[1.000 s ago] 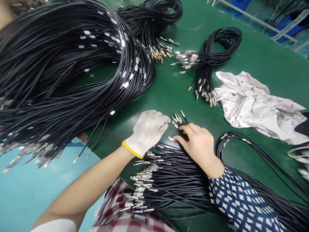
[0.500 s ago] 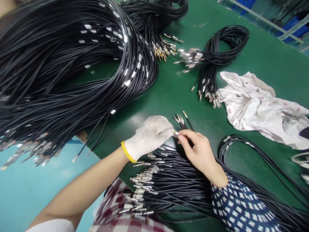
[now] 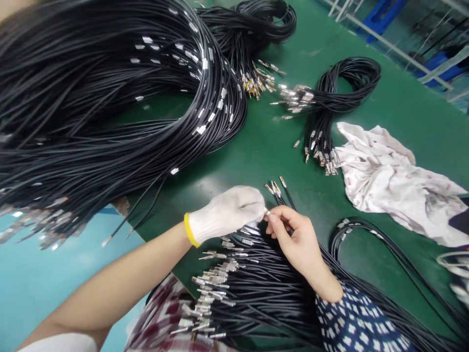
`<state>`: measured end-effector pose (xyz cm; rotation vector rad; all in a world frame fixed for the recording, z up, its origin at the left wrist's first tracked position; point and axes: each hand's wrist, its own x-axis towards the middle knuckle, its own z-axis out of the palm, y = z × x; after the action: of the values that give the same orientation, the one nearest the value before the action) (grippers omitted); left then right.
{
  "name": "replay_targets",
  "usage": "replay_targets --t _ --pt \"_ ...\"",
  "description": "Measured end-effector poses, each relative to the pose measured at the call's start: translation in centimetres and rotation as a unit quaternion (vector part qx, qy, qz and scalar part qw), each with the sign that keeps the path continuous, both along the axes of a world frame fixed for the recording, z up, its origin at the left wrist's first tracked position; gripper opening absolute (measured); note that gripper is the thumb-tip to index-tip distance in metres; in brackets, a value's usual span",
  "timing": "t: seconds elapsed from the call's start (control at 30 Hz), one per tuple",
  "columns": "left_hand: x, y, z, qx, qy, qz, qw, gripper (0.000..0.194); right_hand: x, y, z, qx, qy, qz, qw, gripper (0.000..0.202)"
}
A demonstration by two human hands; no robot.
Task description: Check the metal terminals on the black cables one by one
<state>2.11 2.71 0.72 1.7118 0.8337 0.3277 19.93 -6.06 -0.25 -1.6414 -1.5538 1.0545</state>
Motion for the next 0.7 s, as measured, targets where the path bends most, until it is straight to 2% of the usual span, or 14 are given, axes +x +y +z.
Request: replay_targets --t 0.23,0.4,0.7 --pt "-0.2 0.1 -0.4 0.03 -0.019 -0.029 0.999 0.025 0.1 0.6 0.0 -0.047 0.124 0.005 0.991 0.029" --pt "-0.4 0.0 -1.0 0.088 -0.021 -0.045 0.995 0.028 -0.2 0.6 0.0 -0.015 0.107 -0.012 0.994 0.029" --pt "-0.6 -0.2 -1.3 0.158 0.004 -0.071 0.985 0.03 -0.4 0.5 -0.6 -0.02 0.118 0.0 0.993 0.03"
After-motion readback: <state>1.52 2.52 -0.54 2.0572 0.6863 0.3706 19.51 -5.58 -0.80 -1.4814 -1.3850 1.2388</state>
